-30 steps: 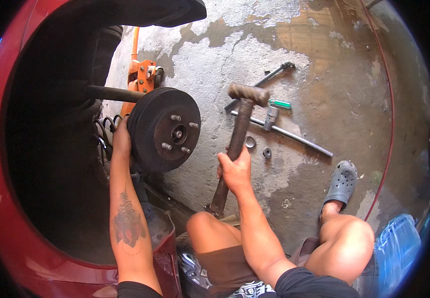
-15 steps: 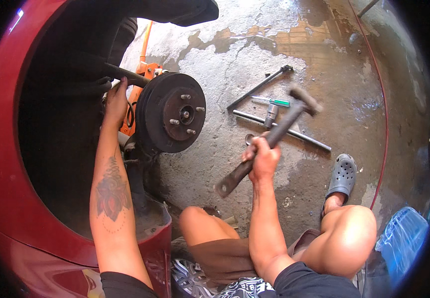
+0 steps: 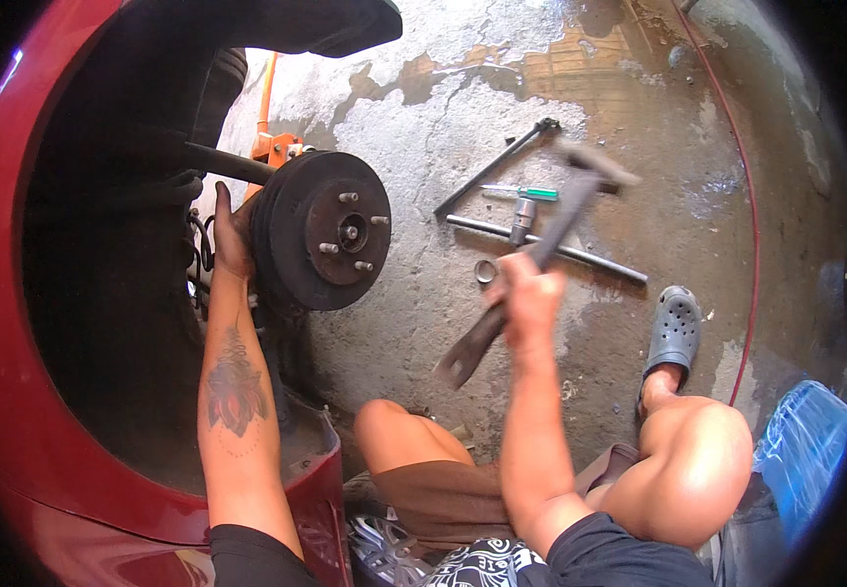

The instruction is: The person uses a hammer and a screwdriver to remove a brake disc from a car. They repeatedly strike the disc and pry at it to loosen it from the hub.

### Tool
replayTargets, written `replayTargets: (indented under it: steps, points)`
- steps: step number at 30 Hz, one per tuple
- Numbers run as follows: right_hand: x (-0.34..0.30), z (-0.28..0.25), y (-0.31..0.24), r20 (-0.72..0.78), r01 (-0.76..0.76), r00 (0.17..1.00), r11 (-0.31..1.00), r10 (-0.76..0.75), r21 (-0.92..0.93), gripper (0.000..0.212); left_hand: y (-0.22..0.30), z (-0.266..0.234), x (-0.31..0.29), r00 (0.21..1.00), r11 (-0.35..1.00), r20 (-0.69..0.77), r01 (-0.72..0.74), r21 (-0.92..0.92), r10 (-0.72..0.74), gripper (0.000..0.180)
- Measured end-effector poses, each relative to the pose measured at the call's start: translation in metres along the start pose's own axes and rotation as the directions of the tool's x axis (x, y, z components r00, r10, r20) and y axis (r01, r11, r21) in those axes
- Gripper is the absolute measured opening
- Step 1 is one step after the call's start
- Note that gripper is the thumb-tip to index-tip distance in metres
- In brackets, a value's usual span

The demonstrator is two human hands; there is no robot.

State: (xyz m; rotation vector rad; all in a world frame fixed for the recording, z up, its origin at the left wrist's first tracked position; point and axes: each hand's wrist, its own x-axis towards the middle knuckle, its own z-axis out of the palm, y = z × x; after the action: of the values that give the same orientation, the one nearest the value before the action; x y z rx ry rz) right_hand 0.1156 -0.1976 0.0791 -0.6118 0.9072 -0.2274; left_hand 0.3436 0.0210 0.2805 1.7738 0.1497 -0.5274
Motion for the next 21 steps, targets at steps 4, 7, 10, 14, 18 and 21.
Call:
replayTargets:
  steps: [4,7,10,14,18,21]
  points:
    - [0.000,0.004,-0.052,-0.191,0.256,0.965,0.802,-0.179,0.540,0.025,-0.003,-0.001,0.000,1.000,1.000,0.011,-0.010,-0.021,0.011,0.109]
    - [-0.041,0.070,-0.021,-0.239,0.023,0.971,0.976,0.030,0.216,0.024,0.000,0.006,-0.003,0.999,0.999,0.033,-0.024,-0.044,0.025,0.103]
    - [-0.056,0.094,0.023,0.315,-0.225,0.888,0.913,0.337,-0.341,0.020,0.000,0.017,-0.011,0.996,1.000,-0.085,0.000,-0.005,0.000,0.100]
    - [-0.031,0.045,0.019,0.453,-0.261,0.873,0.957,0.180,0.122,0.019,0.002,0.021,-0.014,0.992,0.982,-0.080,-0.086,0.168,0.101,0.105]
    - [-0.017,0.000,-0.063,-0.103,0.083,0.993,0.978,-0.064,0.194,0.014,-0.001,0.011,-0.010,0.989,1.000,-0.148,0.016,0.018,-0.013,0.100]
    - [-0.013,0.004,-0.096,-0.375,0.375,0.907,0.775,-0.193,0.509,0.021,-0.002,0.004,-0.008,1.000,1.000,-0.024,0.001,-0.021,-0.002,0.100]
